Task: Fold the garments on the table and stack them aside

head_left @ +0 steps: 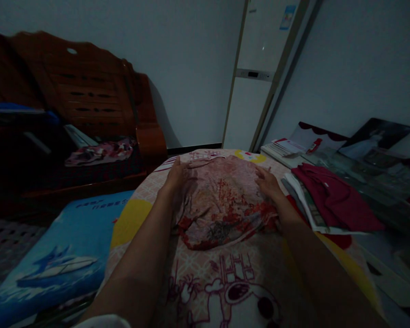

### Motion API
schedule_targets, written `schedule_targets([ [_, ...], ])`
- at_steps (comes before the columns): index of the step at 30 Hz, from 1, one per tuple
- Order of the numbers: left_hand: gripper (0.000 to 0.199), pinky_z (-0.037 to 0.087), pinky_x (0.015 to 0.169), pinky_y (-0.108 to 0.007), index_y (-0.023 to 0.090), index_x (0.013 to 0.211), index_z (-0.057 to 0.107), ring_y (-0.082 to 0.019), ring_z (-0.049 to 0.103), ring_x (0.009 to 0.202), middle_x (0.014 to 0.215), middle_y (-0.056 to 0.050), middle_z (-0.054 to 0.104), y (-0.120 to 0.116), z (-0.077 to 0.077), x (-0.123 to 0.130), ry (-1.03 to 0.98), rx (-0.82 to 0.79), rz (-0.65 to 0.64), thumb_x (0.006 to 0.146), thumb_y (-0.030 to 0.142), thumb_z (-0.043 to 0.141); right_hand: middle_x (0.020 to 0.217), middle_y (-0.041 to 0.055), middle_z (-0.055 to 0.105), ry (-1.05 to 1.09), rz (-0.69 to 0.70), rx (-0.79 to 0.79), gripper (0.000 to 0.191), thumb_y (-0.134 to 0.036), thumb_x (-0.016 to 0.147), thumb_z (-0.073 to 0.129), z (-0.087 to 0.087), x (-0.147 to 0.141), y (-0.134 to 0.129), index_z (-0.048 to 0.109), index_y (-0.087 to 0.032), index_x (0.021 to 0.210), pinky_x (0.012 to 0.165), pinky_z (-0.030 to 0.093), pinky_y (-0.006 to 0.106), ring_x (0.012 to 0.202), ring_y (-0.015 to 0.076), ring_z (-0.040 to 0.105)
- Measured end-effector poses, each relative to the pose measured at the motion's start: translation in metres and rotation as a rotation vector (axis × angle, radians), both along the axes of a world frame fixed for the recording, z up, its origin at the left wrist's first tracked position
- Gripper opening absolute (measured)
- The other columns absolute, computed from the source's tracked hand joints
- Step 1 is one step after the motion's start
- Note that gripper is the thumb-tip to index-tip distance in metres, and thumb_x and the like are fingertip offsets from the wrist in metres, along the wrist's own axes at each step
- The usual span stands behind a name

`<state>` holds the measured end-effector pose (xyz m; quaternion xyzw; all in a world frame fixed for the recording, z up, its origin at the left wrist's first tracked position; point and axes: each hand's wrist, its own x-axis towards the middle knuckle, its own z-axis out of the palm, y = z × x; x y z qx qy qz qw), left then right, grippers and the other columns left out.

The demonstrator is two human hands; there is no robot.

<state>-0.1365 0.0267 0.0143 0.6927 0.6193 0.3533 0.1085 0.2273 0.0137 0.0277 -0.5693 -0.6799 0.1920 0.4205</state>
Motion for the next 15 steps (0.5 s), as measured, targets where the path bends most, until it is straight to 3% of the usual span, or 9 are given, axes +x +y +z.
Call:
schedule_targets([
  [3,0.045,0.037,0.114,-0.047,0.017,0.121,0.066,-0.032,0.042,0.14,0.148,-0.015,0.049,0.0,0.008,-0.003,0.023,0.033,0.043,0.077,0.016,0.061,0.107,0.009,0.076,-0.061,0.028,-0.009,0.033,-0.019,0.074,0.059,-0.01,0.011,-0.029,0.077,-0.021,0.102,0.1,0.049,0.049,0.105,0.0301,0.068],
  [6,0.041,0.038,0.112,-0.044,0.014,0.117,0.068,-0.032,0.049,0.134,0.137,-0.016,0.059,-0.003,0.015,-0.004,0.053,0.023,0.021,0.078,0.016,0.059,0.099,0.0078,0.078,-0.072,0.03,-0.018,0.024,-0.021,0.074,0.061,-0.014,0.024,-0.057,0.08,-0.023,0.088,0.094,0.053,0.046,0.098,0.0299,0.07],
  [12,0.036,0.048,0.098,-0.041,0.015,0.113,0.071,-0.03,0.064,0.109,0.122,-0.013,0.07,-0.006,0.016,-0.005,0.08,-0.075,-0.081,0.079,0.022,0.062,0.095,0.0084,0.079,-0.134,-0.056,-0.153,0.026,-0.022,0.075,0.06,-0.024,0.054,-0.092,0.079,-0.019,0.093,0.083,0.056,0.036,0.087,0.025,0.072],
  [15,0.029,0.049,0.091,-0.039,0.013,0.103,0.074,-0.029,0.067,0.099,0.109,-0.013,0.074,-0.007,0.028,0.002,0.07,-0.058,-0.125,0.078,0.022,0.063,0.098,0.0108,0.078,-0.199,-0.103,-0.202,0.027,-0.022,0.077,0.06,-0.03,0.062,-0.098,0.078,-0.016,0.096,0.083,0.055,0.033,0.09,0.024,0.072],
])
